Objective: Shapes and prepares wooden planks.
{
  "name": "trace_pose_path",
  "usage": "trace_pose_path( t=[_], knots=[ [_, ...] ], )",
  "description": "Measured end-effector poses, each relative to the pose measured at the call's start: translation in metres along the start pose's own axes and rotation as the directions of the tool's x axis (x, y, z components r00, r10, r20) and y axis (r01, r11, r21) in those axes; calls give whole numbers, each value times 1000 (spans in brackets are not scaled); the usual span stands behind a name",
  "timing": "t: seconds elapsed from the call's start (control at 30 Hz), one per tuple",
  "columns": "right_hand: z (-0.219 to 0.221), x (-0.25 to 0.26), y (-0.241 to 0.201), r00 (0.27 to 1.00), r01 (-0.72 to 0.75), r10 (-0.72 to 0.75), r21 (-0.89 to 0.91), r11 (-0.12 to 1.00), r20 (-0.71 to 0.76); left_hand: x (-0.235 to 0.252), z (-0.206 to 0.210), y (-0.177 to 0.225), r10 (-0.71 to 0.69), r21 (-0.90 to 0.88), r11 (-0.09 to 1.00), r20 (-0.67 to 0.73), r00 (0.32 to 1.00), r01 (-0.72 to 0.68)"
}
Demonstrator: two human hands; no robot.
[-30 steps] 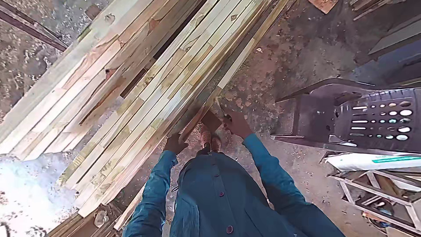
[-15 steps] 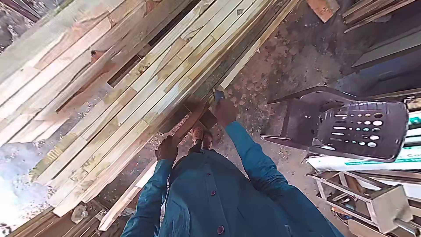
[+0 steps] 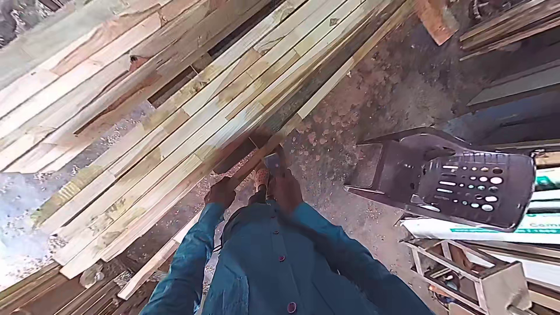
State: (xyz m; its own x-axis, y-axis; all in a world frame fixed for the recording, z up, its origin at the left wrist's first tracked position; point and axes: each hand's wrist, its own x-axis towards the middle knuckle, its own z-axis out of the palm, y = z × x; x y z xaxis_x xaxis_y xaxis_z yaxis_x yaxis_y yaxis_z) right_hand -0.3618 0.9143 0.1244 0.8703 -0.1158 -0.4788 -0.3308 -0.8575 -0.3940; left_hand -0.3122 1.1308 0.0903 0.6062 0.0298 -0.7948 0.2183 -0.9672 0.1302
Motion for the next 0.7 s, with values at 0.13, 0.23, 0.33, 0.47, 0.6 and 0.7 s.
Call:
trace_pose_path(
  t=[0.13, 0.23, 0.33, 0.47, 0.6, 0.7],
  knots=[
    [-47, 31, -6, 987, -96, 106, 81, 992, -123, -7, 20, -2, -35, -20, 999, -90, 995, 34],
    [-36, 39, -24, 990, -134, 135, 25, 991, -42, -8, 16, 0, -49, -26, 999, -91, 995, 46],
    [-10, 0, -41, 987, -110, 111, -16, 994, 116, -6, 6, -1, -46, -32, 998, -30, 998, 45],
    [-15, 6, -32, 997, 33, -34, -12, 999, -76, 9, 6, -11, 7, -56, 998, 21, 1000, -6],
    [28, 36, 6, 987, 58, -63, -35, 998, -151, 18, 11, -17, 18, -38, 999, 23, 1000, -17],
    [26, -6, 0, 1000, 11, -11, -39, 999, 1, 9, 5, -8, -19, -47, 999, 11, 1000, 19]
  ],
)
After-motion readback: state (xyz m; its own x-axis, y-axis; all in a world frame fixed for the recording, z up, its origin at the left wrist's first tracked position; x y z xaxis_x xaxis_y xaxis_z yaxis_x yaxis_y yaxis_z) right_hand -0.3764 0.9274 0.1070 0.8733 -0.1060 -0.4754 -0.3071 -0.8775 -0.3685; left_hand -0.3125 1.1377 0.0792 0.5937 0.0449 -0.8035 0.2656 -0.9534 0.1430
